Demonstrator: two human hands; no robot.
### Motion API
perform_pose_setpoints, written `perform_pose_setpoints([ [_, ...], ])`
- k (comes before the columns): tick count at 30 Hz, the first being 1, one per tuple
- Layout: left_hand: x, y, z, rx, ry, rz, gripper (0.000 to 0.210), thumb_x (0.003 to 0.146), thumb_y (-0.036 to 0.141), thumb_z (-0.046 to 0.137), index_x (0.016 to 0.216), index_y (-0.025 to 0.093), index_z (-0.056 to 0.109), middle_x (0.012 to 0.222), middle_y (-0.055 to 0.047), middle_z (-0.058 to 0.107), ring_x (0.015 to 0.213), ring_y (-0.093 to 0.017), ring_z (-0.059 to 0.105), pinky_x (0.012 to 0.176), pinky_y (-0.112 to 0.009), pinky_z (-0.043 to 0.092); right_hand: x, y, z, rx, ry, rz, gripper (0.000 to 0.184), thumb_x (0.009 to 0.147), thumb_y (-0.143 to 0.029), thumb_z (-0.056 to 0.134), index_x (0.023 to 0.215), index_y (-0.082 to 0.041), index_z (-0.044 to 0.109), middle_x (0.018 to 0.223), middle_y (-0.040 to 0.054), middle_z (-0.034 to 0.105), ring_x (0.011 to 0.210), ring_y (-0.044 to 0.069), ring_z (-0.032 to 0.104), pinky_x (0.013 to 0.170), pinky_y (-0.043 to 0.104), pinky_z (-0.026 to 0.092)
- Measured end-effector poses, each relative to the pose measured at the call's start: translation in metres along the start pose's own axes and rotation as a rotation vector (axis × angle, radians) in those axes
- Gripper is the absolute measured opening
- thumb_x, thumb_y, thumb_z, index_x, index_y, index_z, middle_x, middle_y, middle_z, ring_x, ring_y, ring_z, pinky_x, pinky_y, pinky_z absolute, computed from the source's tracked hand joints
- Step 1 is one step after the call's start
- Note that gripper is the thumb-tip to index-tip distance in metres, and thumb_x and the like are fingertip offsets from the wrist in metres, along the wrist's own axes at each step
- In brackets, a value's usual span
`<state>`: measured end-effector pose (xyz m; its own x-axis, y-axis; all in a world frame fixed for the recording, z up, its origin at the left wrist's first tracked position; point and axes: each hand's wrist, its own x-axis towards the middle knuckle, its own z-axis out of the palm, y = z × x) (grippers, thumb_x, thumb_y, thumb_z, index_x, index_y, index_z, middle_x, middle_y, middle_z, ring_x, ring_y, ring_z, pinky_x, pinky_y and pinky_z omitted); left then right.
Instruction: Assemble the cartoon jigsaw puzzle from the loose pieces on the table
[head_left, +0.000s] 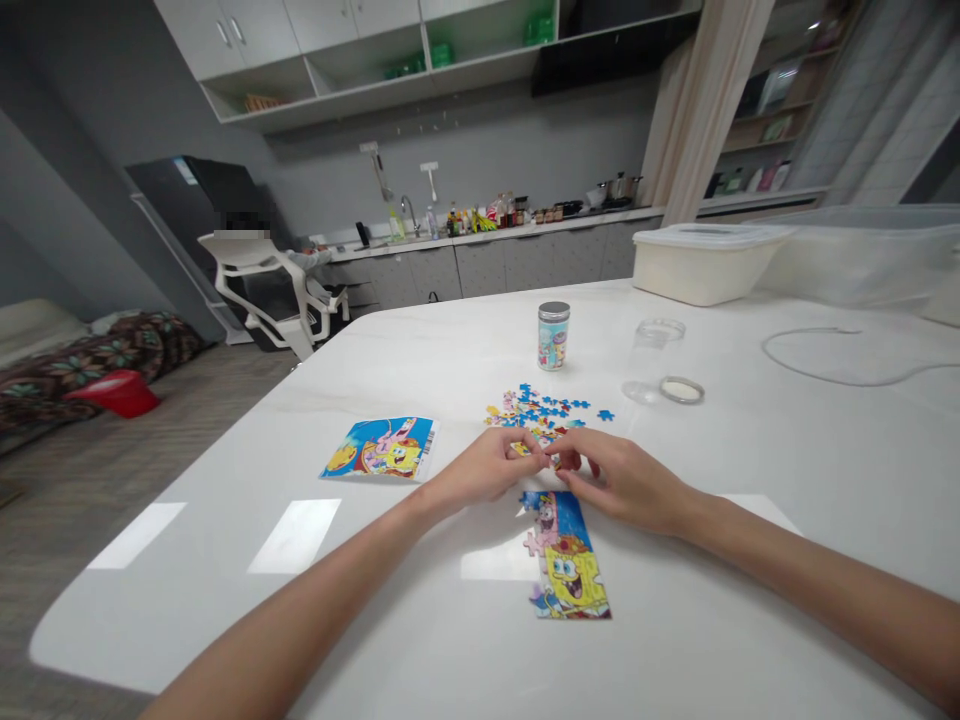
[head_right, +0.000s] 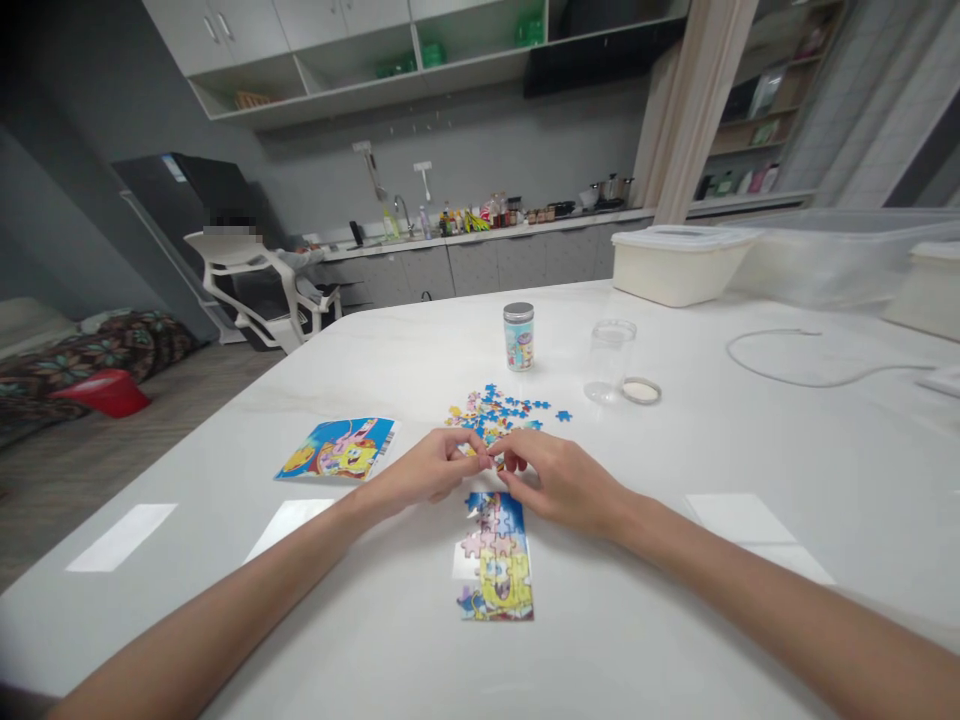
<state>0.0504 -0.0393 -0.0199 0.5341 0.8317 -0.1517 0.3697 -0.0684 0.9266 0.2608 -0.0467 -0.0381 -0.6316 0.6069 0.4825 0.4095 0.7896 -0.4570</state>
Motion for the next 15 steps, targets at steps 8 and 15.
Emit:
perform_pose_setpoints([
  [8, -0.0008, 0.0031, 0.0016, -0.01, -0.014, -0.012, 0.021, 0.084, 0.038, 0.061, 0.08, 0.019, 0.054, 0.039, 0.013, 0.034, 0.032, -0.005, 0.025, 0.035, -0.02, 0.015, 0.0005, -0.0007, 0.0007, 0.009, 0.032, 0.015, 0.022, 0.085, -0.012, 0.051, 0.105, -0.019, 0.056, 0.087, 0.0045, 0.063, 0.072, 0.015, 0.056, 0.06, 0.028, 0.045],
  [15, 0.0004, -0.0005, -0.0005, 0.005, -0.019, -0.013, 0.019, 0.084, 0.037, 0.06, 0.081, 0.019, 0.056, 0.039, 0.012, 0.033, 0.032, -0.005, 0.025, 0.035, -0.02, 0.014, 0.0011, -0.003, -0.0002, 0.012, 0.033, -0.007, 0.014, 0.085, -0.011, 0.05, 0.096, -0.018, 0.056, 0.082, 0.0025, 0.061, 0.069, 0.013, 0.054, 0.058, 0.026, 0.043],
])
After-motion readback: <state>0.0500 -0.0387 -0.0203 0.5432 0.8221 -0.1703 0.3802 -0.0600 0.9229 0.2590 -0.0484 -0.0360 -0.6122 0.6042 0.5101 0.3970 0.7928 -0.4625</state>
